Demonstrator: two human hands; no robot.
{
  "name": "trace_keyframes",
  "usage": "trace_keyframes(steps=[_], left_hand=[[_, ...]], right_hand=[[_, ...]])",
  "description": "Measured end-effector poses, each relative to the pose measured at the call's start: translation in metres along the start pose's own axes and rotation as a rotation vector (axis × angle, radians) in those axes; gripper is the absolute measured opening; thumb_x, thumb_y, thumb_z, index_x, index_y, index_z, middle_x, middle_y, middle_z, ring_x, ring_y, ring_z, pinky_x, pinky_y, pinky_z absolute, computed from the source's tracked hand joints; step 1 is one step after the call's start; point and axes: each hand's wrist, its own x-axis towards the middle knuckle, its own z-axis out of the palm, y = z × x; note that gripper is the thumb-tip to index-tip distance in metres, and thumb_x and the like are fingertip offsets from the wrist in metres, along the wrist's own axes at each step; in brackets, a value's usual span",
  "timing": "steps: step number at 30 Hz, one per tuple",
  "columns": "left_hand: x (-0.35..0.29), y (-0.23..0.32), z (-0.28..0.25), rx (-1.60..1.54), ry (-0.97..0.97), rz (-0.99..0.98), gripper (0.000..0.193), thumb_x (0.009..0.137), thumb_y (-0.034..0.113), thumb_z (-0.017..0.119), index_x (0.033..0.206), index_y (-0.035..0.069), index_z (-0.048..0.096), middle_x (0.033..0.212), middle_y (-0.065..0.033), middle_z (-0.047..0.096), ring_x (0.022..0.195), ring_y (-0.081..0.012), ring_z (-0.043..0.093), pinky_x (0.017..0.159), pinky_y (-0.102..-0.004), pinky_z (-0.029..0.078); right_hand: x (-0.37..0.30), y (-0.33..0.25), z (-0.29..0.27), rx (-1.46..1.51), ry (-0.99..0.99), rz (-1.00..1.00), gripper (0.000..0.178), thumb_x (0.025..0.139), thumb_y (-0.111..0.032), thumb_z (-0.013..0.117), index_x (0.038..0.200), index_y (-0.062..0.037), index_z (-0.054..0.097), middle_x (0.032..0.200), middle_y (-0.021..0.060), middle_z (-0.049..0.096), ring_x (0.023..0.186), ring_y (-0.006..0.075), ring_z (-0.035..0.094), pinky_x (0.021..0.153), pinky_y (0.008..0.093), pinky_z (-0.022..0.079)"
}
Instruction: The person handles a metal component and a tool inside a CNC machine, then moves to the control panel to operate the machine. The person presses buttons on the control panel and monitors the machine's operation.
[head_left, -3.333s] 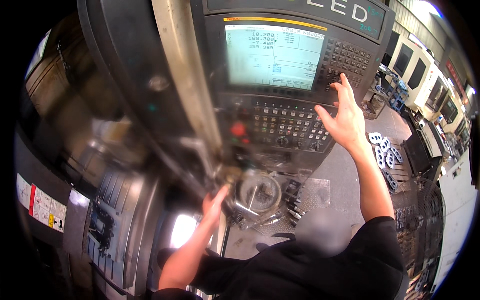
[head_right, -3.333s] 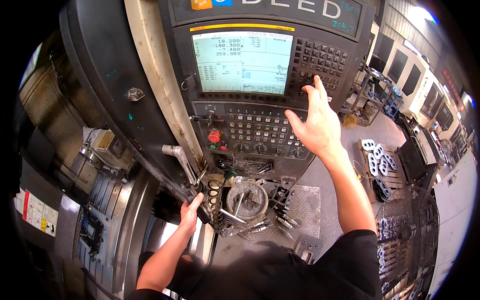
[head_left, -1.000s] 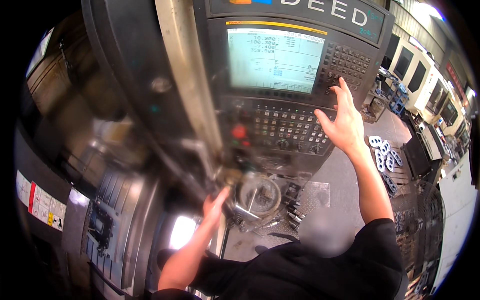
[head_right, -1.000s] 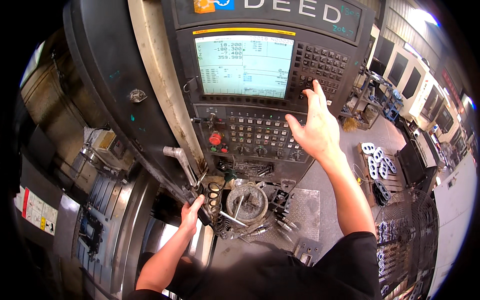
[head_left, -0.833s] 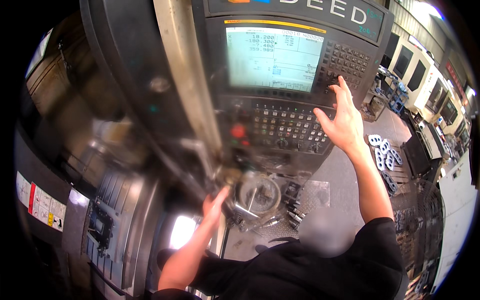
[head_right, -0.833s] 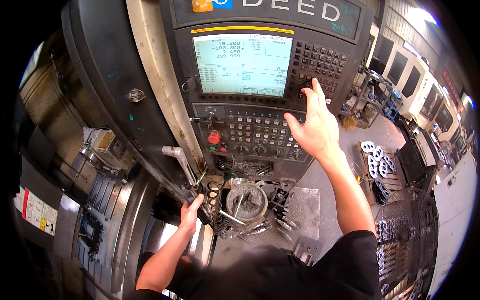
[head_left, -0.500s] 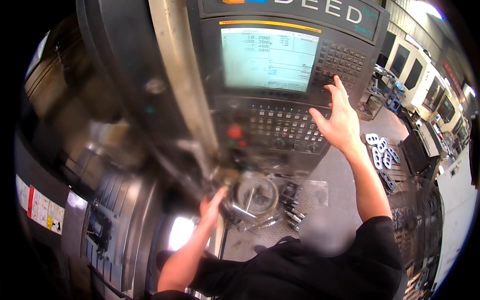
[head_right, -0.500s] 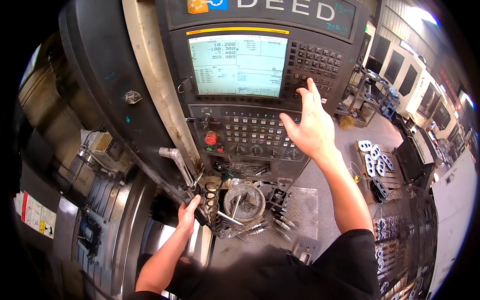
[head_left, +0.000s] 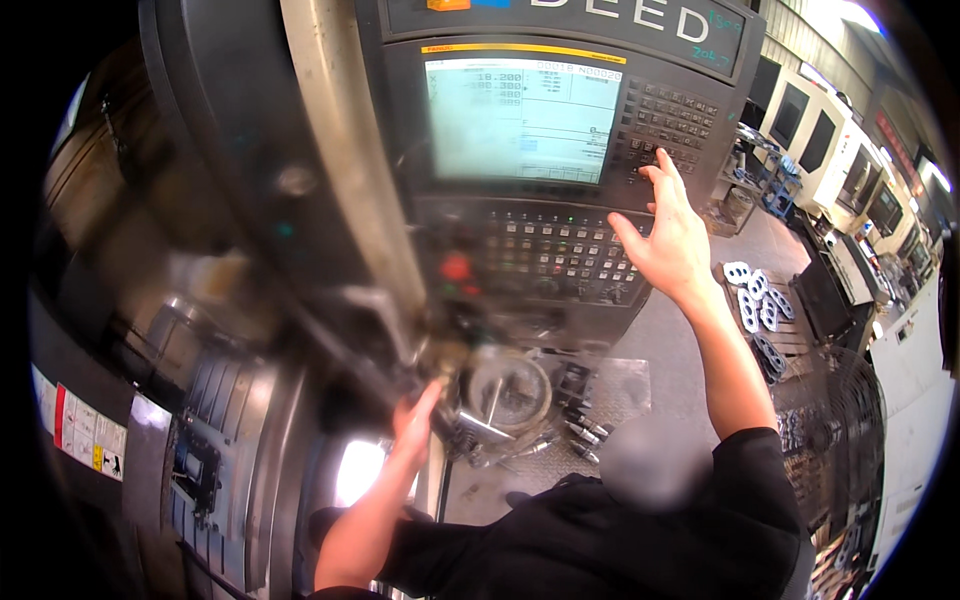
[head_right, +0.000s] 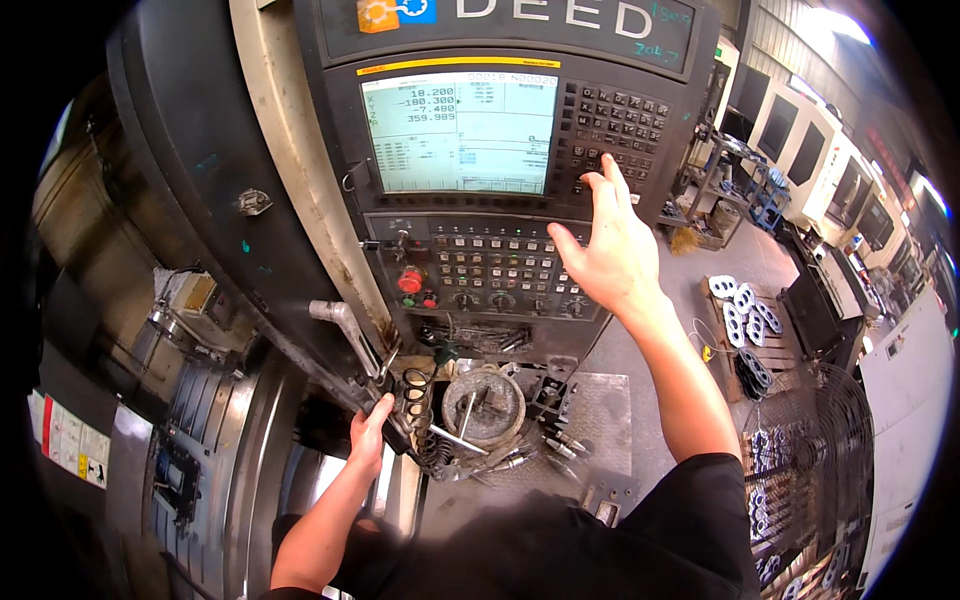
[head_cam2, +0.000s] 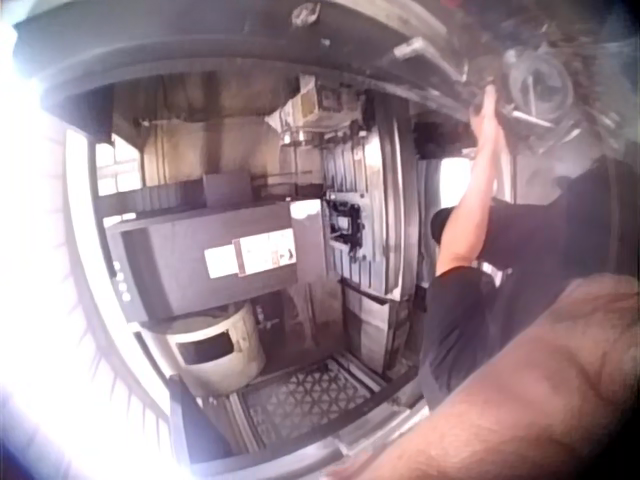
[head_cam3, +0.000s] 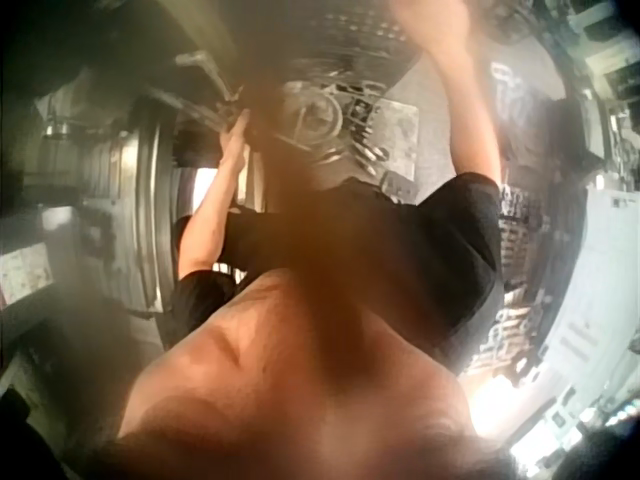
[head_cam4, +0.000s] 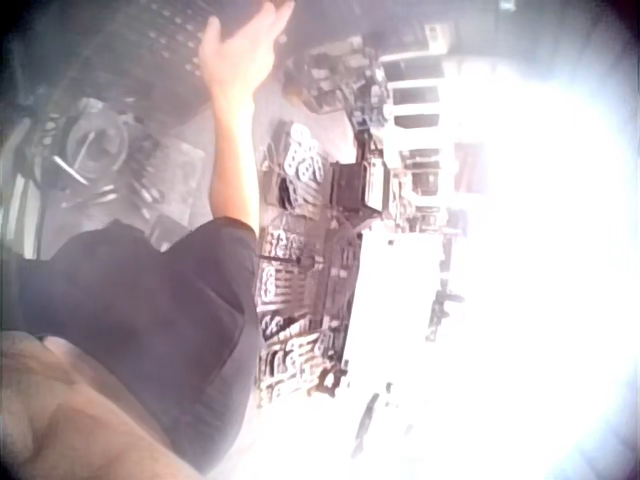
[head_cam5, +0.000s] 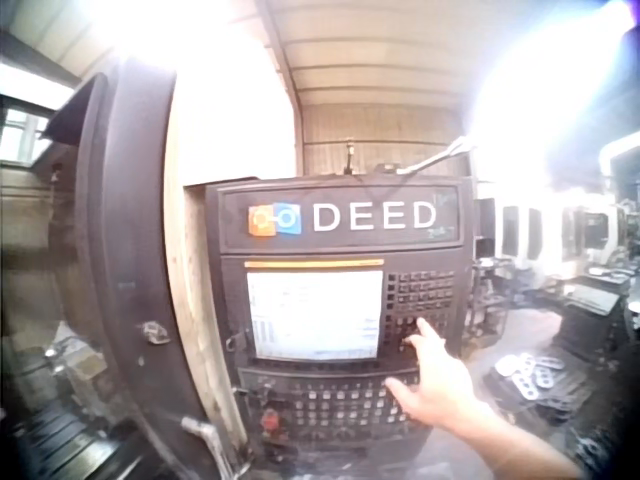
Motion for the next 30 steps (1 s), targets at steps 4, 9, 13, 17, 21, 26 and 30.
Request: trace_keyframes(steps=[4,9,13,17,21,26,30], left_hand=[[0.001,-0.001,0.001,0.027,-0.034,-0.036,0.107,0.079,0.05,0.085,0.151,-0.01,0.034,0.15,-0.022,0.048,0.14,-0.0302,0.045,0.118,-0.0396,0.033],[0.016,-0.014,-0.005,0.017,-0.029,-0.081,0.119,0.078,0.05,0.087,0.155,-0.013,0.022,0.156,-0.0245,0.04,0.145,-0.0319,0.038,0.121,-0.0399,0.028],[0.015,-0.011,-0.004,0.008,-0.041,-0.063,0.123,0.077,0.052,0.087,0.156,-0.014,0.019,0.155,-0.0259,0.041,0.145,-0.0336,0.038,0.122,-0.0416,0.027],[0.01,-0.008,-0.005,0.036,-0.05,-0.067,0.129,0.075,0.055,0.087,0.156,-0.014,0.015,0.156,-0.0279,0.039,0.146,-0.0356,0.036,0.123,-0.0441,0.026],[0.007,-0.006,-0.004,0.045,-0.029,-0.063,0.124,0.075,0.053,0.087,0.155,-0.014,0.02,0.154,-0.0273,0.041,0.145,-0.0356,0.038,0.122,-0.0441,0.027],[0.006,0.001,0.002,0.002,-0.042,-0.074,0.108,0.081,0.044,0.086,0.153,-0.012,0.028,0.148,-0.0223,0.052,0.139,-0.0307,0.048,0.118,-0.0401,0.035],[0.014,-0.014,-0.004,0.017,-0.023,-0.111,0.127,0.077,0.051,0.088,0.156,-0.014,0.014,0.155,-0.0259,0.042,0.146,-0.0327,0.039,0.123,-0.0405,0.024]], right_hand=[[-0.001,0.003,-0.001,-0.026,0.014,-0.034,0.068,0.084,-0.029,0.078,0.138,0.0008,0.049,0.16,0.0252,0.036,0.118,0.0434,0.064,0.096,0.0447,0.055],[0.0,0.011,0.003,-0.057,0.04,-0.091,0.068,0.084,-0.031,0.078,0.138,-0.0008,0.049,0.158,0.0259,0.038,0.122,0.0442,0.06,0.097,0.0456,0.054],[0.0,0.012,0.004,-0.103,0.057,-0.105,0.056,0.087,-0.029,0.073,0.132,-0.0019,0.053,0.157,0.0254,0.041,0.119,0.0434,0.062,0.096,0.0456,0.054],[0.001,0.018,-0.004,-0.056,0.007,-0.051,0.032,0.088,-0.013,0.062,0.118,-0.0048,0.059,0.15,0.0226,0.05,0.12,0.0414,0.063,0.1,0.0445,0.052],[0.013,0.043,-0.032,-0.003,0.213,-0.1,0.023,0.087,-0.006,0.054,0.109,-0.0048,0.06,0.14,0.0152,0.063,0.106,0.0335,0.071,0.098,0.0425,0.052],[0.002,0.04,-0.037,0.098,0.212,0.004,0.02,0.088,-0.007,0.06,0.108,-0.0042,0.058,0.137,0.0149,0.065,0.073,0.0197,0.072,0.08,0.0333,0.056],[-0.009,0.027,-0.028,0.178,0.136,0.068,0.041,0.09,-0.006,0.064,0.129,-0.0012,0.057,0.118,0.0108,0.068,0.076,0.0162,0.073,0.077,0.0306,0.056]])
